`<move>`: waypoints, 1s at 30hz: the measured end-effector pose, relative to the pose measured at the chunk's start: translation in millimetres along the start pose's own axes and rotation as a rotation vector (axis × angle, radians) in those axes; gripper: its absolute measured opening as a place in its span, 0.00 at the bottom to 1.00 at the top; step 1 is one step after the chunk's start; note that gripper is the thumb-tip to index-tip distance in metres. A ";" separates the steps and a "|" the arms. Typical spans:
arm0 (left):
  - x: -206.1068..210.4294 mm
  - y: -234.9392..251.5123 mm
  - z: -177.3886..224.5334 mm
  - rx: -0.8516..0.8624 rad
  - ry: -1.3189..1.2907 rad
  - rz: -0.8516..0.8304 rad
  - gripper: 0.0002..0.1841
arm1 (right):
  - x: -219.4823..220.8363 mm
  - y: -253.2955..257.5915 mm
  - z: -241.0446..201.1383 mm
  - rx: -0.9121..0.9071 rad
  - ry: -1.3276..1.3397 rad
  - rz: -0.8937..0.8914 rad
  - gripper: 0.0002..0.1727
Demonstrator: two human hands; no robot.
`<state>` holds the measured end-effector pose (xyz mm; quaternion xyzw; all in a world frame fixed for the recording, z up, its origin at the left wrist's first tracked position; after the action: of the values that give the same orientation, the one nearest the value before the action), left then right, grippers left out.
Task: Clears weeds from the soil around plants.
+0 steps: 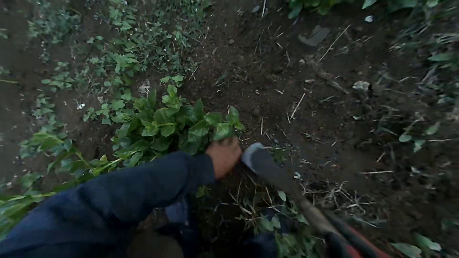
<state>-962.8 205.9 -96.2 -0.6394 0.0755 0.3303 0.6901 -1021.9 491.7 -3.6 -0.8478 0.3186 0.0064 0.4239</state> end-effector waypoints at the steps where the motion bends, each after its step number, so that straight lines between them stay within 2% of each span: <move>1: 2.3 3.7 -22.8 -0.132 0.033 -0.023 0.28 | 19.6 12.0 17.3 -0.027 -0.007 -0.066 0.26; 3: 12.2 2.1 -53.5 -0.298 0.126 -0.072 0.21 | 58.0 33.4 35.0 -0.086 -0.093 -0.041 0.25; 6: 21.0 2.4 -75.2 -0.360 0.179 -0.055 0.14 | 74.3 34.2 39.8 -0.096 -0.087 0.015 0.24; 7: 25.2 2.8 -82.5 -0.353 0.132 -0.039 0.13 | 69.7 26.5 40.9 -0.076 -0.054 -0.014 0.24; 10: 29.7 -3.3 -107.4 -0.290 -0.199 0.153 0.14 | 73.0 23.7 49.5 -0.083 -0.038 -0.087 0.24; 11: 33.2 -3.1 -111.6 -0.249 -0.157 0.167 0.13 | 86.8 36.0 49.3 -0.126 -0.072 -0.093 0.23; 12: 39.1 -0.2 -111.2 -0.197 0.011 0.111 0.13 | 104.2 51.3 47.6 -0.182 -0.107 -0.081 0.23; 14: 40.5 2.5 -107.7 -0.166 0.189 0.032 0.13 | 126.0 68.5 41.3 -0.290 -0.183 -0.044 0.23; 17: 36.6 -8.0 -103.6 -0.159 0.244 0.005 0.13 | 103.6 38.7 32.1 -0.522 -0.354 0.025 0.22; 18: 36.3 -12.0 -101.9 -0.144 0.251 -0.006 0.13 | 87.0 23.8 24.1 -0.500 -0.351 -0.010 0.21; 20: 34.9 -17.9 -100.0 -0.112 0.271 -0.009 0.15 | 58.1 1.0 -9.2 -0.266 -0.259 -0.101 0.19; 22: 36.3 -21.5 -101.2 -0.092 0.285 0.013 0.15 | 38.5 -7.4 -5.3 -0.108 -0.126 -0.102 0.20; 24: 39.5 -21.7 -102.1 -0.070 0.289 0.055 0.14 | 34.0 4.6 38.2 -0.136 -0.057 -0.076 0.23; 25: 39.0 -21.9 -101.0 -0.061 0.275 0.076 0.14 | 45.0 19.5 43.4 -0.139 -0.061 -0.035 0.24; 28: 33.0 -20.0 -96.8 -0.076 0.209 0.062 0.15 | 107.0 81.3 21.4 -0.260 -0.128 0.069 0.23; 30: 29.3 -21.2 -100.0 -0.069 0.188 0.044 0.16 | 123.2 88.4 11.0 -0.366 -0.204 0.068 0.23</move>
<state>-896.7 124.0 -111.1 -0.6893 0.1424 0.2865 0.6500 -969.2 395.1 -108.4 -0.8944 0.2962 0.1642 0.2923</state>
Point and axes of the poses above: each hand's wrist, its own y-axis towards the middle knuckle, its own x-axis out of the palm, z = x × y, the point moved 6 cm from there along y, towards the middle knuckle, and after that the axes turned 11 degrees about -x, right-handed, at the moved point
